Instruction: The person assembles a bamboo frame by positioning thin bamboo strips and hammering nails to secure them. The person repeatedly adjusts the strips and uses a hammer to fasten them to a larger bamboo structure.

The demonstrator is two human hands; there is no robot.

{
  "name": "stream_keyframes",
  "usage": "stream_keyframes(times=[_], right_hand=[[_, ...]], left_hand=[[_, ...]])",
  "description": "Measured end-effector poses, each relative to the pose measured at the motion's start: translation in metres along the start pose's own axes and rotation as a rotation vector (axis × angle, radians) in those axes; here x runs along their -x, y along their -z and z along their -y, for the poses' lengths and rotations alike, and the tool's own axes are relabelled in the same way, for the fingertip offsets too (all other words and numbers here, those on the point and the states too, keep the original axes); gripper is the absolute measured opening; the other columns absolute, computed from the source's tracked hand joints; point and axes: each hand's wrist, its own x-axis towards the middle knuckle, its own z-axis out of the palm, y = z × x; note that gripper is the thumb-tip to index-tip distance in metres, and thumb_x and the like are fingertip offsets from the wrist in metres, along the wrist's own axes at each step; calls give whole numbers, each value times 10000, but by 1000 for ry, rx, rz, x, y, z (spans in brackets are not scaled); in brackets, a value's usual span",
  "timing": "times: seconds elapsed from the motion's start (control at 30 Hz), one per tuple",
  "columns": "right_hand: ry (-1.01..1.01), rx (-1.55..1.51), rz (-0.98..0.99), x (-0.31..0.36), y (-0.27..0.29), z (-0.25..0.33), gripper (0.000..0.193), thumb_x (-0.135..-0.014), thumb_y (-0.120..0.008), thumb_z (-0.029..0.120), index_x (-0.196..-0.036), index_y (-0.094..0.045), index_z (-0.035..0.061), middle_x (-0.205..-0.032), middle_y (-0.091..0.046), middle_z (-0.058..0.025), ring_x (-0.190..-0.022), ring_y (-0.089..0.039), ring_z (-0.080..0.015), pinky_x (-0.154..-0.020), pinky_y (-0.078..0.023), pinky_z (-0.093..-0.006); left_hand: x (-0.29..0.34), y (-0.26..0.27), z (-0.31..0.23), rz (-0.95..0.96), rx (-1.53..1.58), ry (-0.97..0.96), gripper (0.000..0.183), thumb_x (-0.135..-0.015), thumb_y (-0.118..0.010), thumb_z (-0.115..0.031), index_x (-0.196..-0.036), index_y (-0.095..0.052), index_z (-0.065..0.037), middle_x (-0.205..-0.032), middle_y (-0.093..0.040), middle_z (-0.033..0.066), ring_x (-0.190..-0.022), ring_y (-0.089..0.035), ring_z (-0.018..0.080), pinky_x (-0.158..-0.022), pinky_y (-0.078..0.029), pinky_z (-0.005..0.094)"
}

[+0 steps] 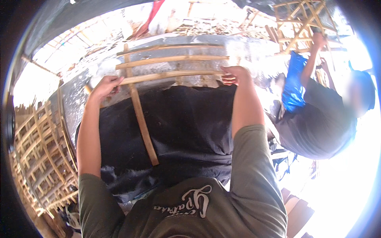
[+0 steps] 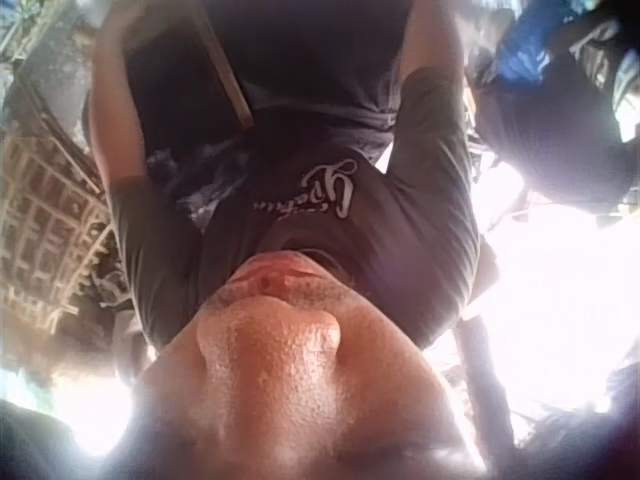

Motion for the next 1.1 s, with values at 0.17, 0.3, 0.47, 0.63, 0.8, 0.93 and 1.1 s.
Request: stream_keyframes(times=[0.17,0.3,0.47,0.63,0.8,0.93,1.1], right_hand=[[13,-4,28,-6,4,-3,296,-888,-758,298,-921,-619,40,-954,-675,-97,-869,-677,-193,-805,-608,-364],[18,5,-2,-1,1,1,265,-890,-757,261,-921,-624,35,-925,-676,-82,-848,-679,-167,-777,-612,-352],[16,-35,3,-4,6,-1,264,-881,-767,215,-931,-620,1,-883,-678,-112,-814,-697,-192,-723,-625,-357],[2,-3,6,-3,2,1,252,-907,-736,208,-930,-603,-6,-910,-656,-121,-818,-692,-208,-725,-626,-369],[8,40,-12,-3,1,2,232,-920,-717,201,-929,-599,2,-949,-624,-118,-843,-690,-216,-740,-626,-387],[18,61,-22,0,-2,4,220,-939,-695,226,-944,-606,24,-950,-625,-105,-847,-686,-208,-746,-614,-391],[24,106,-57,1,-3,5,266,-952,-680,297,-961,-619,38,-945,-645,-90,-855,-674,-188,-739,-588,-384]], left_hand=[[-3,-3,2,-40,63,44,360,-933,-690,-417,-893,-639,-63,-741,-605,-21,-651,-585,83,-630,-509,243],[-2,-2,4,-6,113,79,393,-943,-663,-456,-904,-638,-66,-763,-614,-10,-693,-616,108,-651,-506,279],[5,1,-7,3,124,177,413,-941,-650,-487,-956,-620,-76,-781,-622,9,-731,-633,130,-683,-497,313],[8,7,-7,51,168,164,396,-936,-656,-484,-969,-609,-93,-787,-631,12,-745,-636,127,-681,-491,301],[9,10,-9,80,200,160,382,-916,-689,-467,-972,-563,-111,-812,-634,13,-764,-618,126,-671,-466,298],[3,15,0,135,213,117,369,-928,-697,-397,-1096,-589,-87,-833,-631,3,-791,-613,121,-673,-467,298],[0,15,2,127,203,119,411,-934,-700,-339,-1213,-581,-62,-872,-625,2,-805,-601,115,-687,-470,295]])
